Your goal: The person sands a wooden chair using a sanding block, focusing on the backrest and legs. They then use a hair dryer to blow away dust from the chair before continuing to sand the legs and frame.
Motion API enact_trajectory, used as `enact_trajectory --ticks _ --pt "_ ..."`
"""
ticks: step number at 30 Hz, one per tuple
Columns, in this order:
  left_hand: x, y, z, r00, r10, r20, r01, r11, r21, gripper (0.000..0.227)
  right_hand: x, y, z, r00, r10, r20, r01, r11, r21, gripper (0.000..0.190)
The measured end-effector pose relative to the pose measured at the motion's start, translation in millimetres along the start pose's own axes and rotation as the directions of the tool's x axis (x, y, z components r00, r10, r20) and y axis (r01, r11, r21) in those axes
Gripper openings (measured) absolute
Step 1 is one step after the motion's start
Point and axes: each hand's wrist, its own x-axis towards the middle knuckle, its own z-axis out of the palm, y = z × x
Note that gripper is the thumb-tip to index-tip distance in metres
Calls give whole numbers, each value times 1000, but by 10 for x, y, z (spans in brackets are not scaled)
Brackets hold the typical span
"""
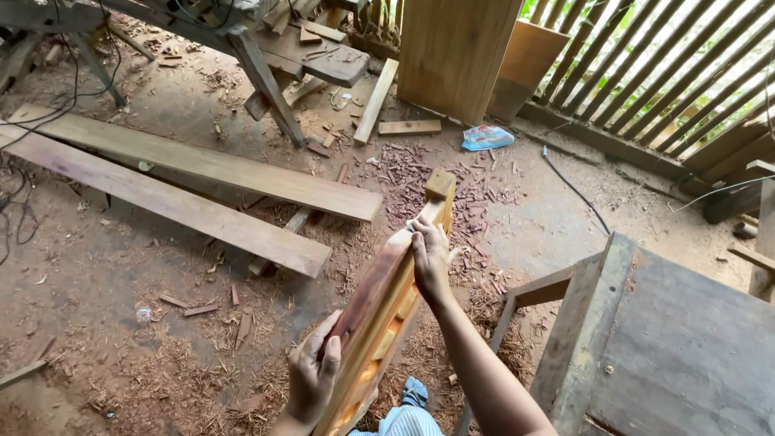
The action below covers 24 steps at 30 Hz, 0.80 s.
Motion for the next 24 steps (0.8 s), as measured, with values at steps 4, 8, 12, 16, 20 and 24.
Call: enact_trajectory --ticks 4,8,12,16,20,24 --pt "44 62 -7 983 -144 115 157 981 -116 50 231 285 339 993 -115 25 88 869 486 29" --pt "58 15 2 989 -25 143 45 989 -142 53 231 246 420 981 -196 -12 126 582 804 30" --pt "65 6 -79 955 -33 296 104 968 -230 66 -359 -373 185 978 -202 -46 195 820 538 47" --pt "182 121 -258 864 135 485 99 898 -428 88 -1203 -799 225 946 -322 -20 323 945 55 55" --pt "163 -3 -228 824 289 487 252 582 -773 80 -1780 -867 371 919 -391 44 387 881 -272 58" --pt "94 45 -166 816 149 559 337 663 -668 80 -942 -588 312 823 -560 -91 428 717 -550 54"
